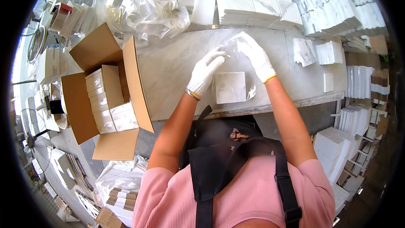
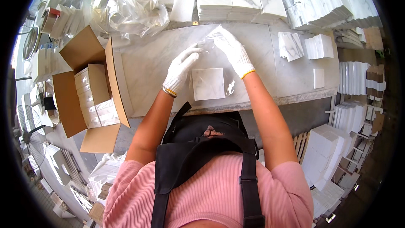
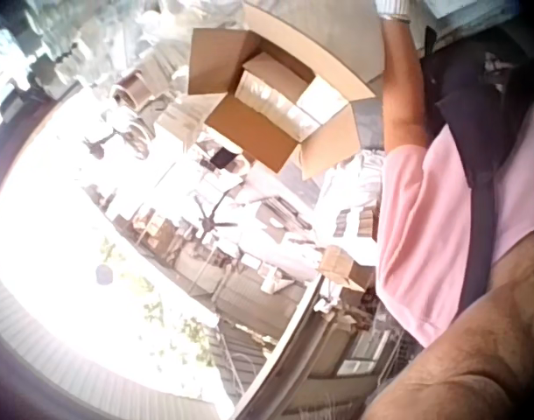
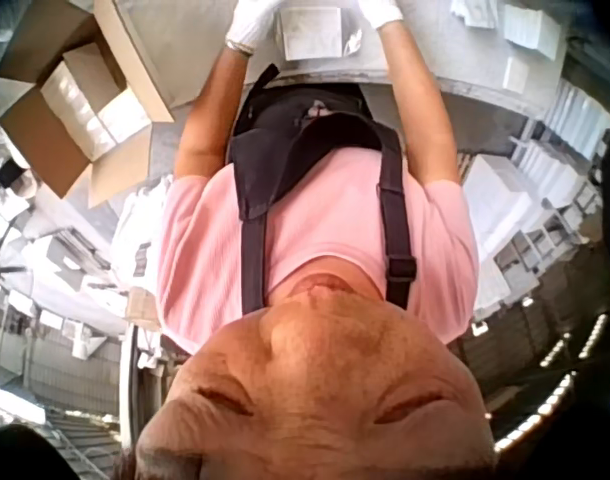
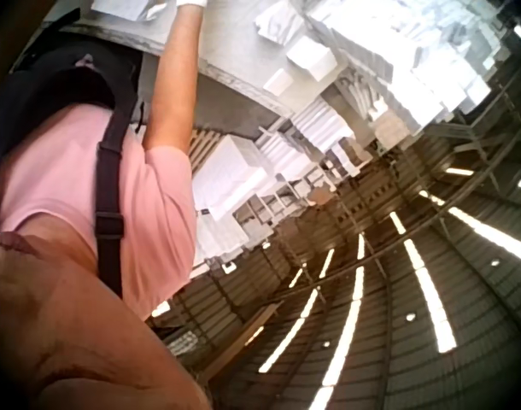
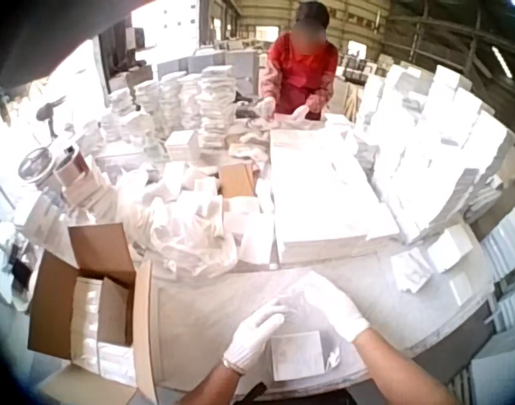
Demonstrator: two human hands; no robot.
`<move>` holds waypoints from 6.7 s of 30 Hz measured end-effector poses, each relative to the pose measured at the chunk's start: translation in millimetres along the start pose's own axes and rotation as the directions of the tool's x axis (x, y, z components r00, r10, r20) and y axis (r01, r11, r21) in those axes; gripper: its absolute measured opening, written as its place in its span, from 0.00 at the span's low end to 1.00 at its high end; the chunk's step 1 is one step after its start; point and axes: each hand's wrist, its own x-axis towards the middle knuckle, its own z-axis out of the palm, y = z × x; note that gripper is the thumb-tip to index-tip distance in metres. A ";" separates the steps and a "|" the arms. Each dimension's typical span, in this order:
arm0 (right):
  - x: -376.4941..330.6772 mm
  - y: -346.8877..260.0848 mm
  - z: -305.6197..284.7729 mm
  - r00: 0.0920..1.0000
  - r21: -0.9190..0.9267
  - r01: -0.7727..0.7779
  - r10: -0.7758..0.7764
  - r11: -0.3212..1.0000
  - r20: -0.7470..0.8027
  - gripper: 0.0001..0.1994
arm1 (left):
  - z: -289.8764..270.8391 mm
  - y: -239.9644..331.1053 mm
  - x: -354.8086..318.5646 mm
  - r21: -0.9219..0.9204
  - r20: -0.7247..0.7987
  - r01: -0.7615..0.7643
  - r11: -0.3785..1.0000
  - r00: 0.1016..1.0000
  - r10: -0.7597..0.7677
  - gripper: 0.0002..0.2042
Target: The person packs small white rectangular items into clear plastic bags, places them into a cardboard box, and seals the box with tape. The person then moves the sealed box to a stack of similar boxes.
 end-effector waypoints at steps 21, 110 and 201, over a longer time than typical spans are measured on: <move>114.9 -107.1 -195.0 0.875 -0.890 0.453 -0.171 -0.045 0.454 0.57 | -21.4 0.5 0.5 0.859 0.335 -0.412 0.303 0.901 0.275 0.14; -93.4 -69.6 -34.0 0.715 0.019 0.027 -0.033 0.999 0.698 0.09 | 16.5 114.4 -108.3 0.392 0.221 0.035 0.919 0.966 -0.131 0.31; -91.0 -34.3 22.0 0.697 -0.633 0.717 -0.305 0.291 0.649 0.46 | -3.2 -7.4 -134.0 0.677 0.083 0.055 0.734 0.985 -0.150 0.15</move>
